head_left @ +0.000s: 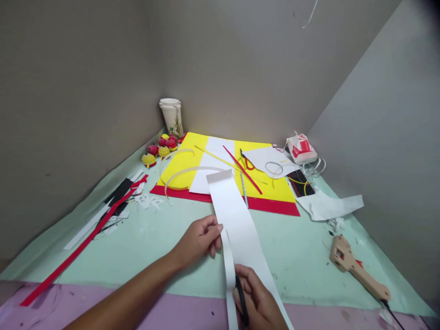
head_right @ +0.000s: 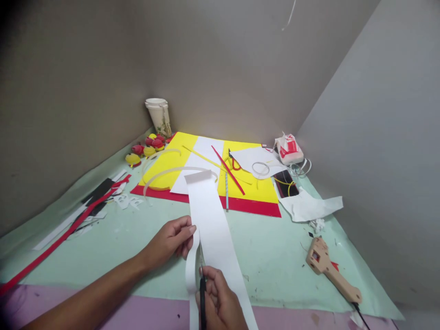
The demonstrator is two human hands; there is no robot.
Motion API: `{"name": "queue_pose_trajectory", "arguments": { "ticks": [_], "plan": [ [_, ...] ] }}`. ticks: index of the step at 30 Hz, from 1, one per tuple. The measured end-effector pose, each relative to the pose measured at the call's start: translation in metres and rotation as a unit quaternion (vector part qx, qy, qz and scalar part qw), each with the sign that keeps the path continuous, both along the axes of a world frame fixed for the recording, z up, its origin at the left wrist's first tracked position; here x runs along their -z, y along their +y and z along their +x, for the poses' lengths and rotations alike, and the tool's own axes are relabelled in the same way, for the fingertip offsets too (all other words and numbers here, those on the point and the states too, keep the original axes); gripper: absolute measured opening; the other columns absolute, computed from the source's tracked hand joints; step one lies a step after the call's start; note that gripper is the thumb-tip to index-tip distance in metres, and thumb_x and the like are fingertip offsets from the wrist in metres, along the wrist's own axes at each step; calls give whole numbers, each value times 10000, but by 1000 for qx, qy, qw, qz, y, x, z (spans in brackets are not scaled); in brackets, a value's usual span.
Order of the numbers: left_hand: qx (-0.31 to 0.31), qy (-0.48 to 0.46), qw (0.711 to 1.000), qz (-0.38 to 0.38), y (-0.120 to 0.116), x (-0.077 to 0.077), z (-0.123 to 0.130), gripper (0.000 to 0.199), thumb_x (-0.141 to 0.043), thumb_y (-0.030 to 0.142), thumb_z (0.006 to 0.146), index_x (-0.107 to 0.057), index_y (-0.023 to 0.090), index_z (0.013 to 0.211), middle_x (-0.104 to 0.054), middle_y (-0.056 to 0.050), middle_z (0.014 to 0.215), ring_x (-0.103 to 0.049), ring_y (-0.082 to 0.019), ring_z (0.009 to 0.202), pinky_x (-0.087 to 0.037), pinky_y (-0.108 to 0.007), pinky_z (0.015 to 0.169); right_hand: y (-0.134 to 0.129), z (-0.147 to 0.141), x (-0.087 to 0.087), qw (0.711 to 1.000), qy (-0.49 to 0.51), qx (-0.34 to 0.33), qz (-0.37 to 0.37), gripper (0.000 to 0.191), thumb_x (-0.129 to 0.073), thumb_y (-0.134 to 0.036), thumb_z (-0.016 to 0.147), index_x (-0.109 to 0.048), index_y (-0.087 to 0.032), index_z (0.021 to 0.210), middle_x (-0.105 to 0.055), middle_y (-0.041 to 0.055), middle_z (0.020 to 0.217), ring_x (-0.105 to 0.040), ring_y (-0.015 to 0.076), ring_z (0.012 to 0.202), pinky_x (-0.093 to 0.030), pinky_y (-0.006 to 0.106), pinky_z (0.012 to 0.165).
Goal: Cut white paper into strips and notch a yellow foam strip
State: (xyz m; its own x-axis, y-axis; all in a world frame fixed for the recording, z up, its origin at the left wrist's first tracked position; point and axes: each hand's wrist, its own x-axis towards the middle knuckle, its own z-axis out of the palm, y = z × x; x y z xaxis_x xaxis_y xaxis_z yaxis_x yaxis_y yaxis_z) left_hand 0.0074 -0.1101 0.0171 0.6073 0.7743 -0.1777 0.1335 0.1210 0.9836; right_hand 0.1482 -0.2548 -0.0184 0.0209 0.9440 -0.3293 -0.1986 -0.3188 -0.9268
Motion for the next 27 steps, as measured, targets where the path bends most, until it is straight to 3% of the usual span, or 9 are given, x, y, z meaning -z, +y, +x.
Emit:
{"name": "queue_pose_trajectory", "arguments": {
  "ticks": [10, 19, 27],
  "plan": [
    [-44, -47, 998, 25, 11, -1, 8, 236, -509, 353, 890, -455, 185, 734, -523, 49, 546, -465, -85, 427, -338, -201, 429, 15, -16, -32, 1000, 3, 27, 0, 563, -585, -671, 793, -545, -177, 1060, -449, -83, 553, -365, 66, 409, -299, 191, 408],
    [-73, -79, 994, 29, 16, 2, 1, 235, -475, 372, 899, -489, 188, 754, -516, 51, 535, -470, -92, 450, -352, -211, 473, 26, -20, -24, 999, 0, 4, 43, 384, -572, -530, 882, -532, -201, 1077, -414, -80, 608, -374, 69, 452, -307, 195, 439],
    [-75, -87, 993, 11, 10, 5, 5, 232, -474, 390, 890, -528, 189, 787, -500, 46, 519, -453, -104, 469, -356, -220, 494, 17, -9, -9, 991, -92, -22, 95, 355, -505, -468, 926, -508, -203, 1162, -445, -53, 639, -401, 102, 502, -308, 228, 487]
  ]
}}
